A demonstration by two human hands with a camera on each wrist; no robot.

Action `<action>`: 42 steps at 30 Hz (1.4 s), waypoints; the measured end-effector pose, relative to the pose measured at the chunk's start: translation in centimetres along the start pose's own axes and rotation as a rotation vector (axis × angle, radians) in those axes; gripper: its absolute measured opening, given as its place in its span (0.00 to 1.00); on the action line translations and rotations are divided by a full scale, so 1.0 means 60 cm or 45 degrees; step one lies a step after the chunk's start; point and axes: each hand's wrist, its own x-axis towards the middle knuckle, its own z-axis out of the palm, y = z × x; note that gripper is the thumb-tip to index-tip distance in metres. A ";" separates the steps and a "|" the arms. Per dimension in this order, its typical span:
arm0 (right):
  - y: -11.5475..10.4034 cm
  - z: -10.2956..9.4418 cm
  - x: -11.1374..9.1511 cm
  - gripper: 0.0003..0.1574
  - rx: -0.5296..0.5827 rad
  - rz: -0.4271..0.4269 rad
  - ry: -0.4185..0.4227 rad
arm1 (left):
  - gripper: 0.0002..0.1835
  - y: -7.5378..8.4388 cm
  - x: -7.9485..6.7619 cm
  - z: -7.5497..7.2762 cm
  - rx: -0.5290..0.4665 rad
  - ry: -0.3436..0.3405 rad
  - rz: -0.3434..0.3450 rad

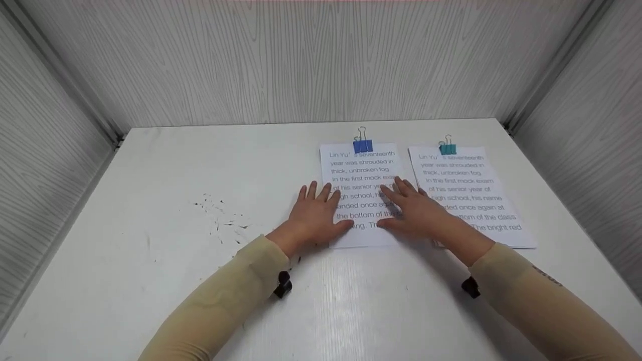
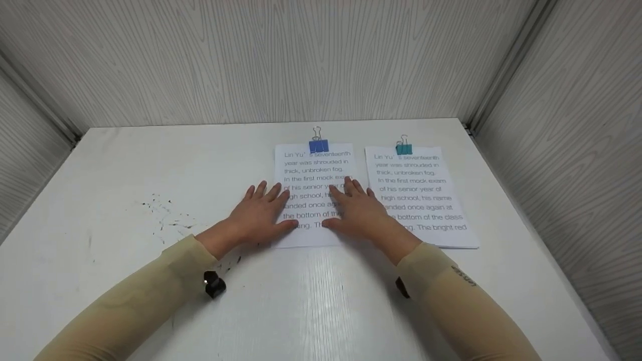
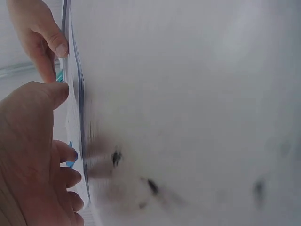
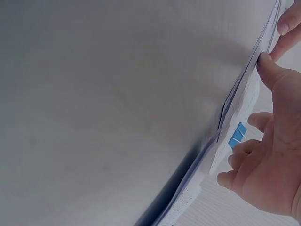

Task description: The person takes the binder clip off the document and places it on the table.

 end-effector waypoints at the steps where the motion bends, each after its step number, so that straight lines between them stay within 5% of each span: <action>1: 0.000 0.001 0.000 0.59 0.012 0.007 -0.014 | 0.49 -0.001 0.000 0.001 -0.006 -0.006 -0.001; 16: 0.003 0.000 0.002 0.58 0.091 0.013 -0.045 | 0.49 -0.002 -0.005 -0.005 -0.093 -0.022 0.004; 42: -0.067 0.016 -0.041 0.54 -0.059 -0.091 0.004 | 0.49 -0.017 -0.074 0.001 -0.072 -0.086 0.016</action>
